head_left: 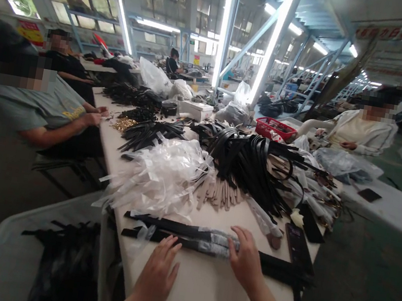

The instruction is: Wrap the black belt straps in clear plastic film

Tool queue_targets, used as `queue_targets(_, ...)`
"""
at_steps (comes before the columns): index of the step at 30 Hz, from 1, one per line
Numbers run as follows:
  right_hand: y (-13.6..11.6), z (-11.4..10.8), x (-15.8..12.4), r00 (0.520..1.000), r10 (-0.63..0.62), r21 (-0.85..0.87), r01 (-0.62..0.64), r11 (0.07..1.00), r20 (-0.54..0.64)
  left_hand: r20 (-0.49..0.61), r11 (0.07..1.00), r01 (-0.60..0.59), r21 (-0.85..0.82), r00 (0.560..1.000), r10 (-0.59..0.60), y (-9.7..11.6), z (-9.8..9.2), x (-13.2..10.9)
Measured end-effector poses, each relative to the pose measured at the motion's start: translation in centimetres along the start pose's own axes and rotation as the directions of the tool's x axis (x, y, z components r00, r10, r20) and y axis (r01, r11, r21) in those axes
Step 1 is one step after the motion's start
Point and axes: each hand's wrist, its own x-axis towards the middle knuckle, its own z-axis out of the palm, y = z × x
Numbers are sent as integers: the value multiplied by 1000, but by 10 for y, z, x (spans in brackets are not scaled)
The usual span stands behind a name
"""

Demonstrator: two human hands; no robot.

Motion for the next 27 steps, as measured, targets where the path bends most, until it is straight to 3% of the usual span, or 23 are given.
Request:
queue_targets(4, -77, 49, 72, 969, 82, 161, -122, 979, 235, -22, 998, 23, -62, 999, -25, -4, 6, -3)
queue_targets(7, -117, 91, 113, 957, 101, 153, -147, 977, 273, -31, 992, 49, -113, 998, -53, -8, 8, -3)
queue_targets(10, -133, 111, 130, 949, 123, 150, -172, 974, 291, -40, 976, 94, -198, 994, -104, -12, 7, -8)
queue_targets(13, -132, 101, 123, 944, 120, 195, -186, 963, 308, -27, 898, 199, -392, 973, -228, -10, 0, -8)
queue_targets(15, -127, 83, 106, 940, 119, 236, -201, 951, 321, 36, 749, 311, -585, 933, -359, -2, -6, 3)
queue_targets(16, -124, 72, 95, 938, 119, 248, -207, 946, 326, 95, 629, 360, -689, 905, -414, 5, -8, 12)
queue_targets(19, -113, 41, 52, 916, 132, 366, -280, 887, 379, 344, 112, 432, -895, 827, -445, 31, -5, 49)
queue_targets(21, -105, 25, 20, 884, 158, 489, -383, 784, 439, 494, -217, 444, -869, 765, -413, 48, 5, 73)
queue_targets(22, -99, 18, 4, 867, 179, 533, -436, 725, 465, 554, -337, 444, -830, 721, -415, 55, 10, 83)
queue_targets(23, -93, 12, -12, 851, 206, 559, -480, 676, 483, 603, -422, 442, -792, 673, -428, 61, 16, 91)
queue_targets(25, -75, 1, -43, 829, 268, 562, -537, 629, 491, 656, -501, 434, -749, 595, -464, 68, 24, 102)
queue_targets(27, -50, -12, -71, 803, 320, 532, -579, 618, 502, 659, -494, 441, -749, 573, -488, 70, 26, 108)
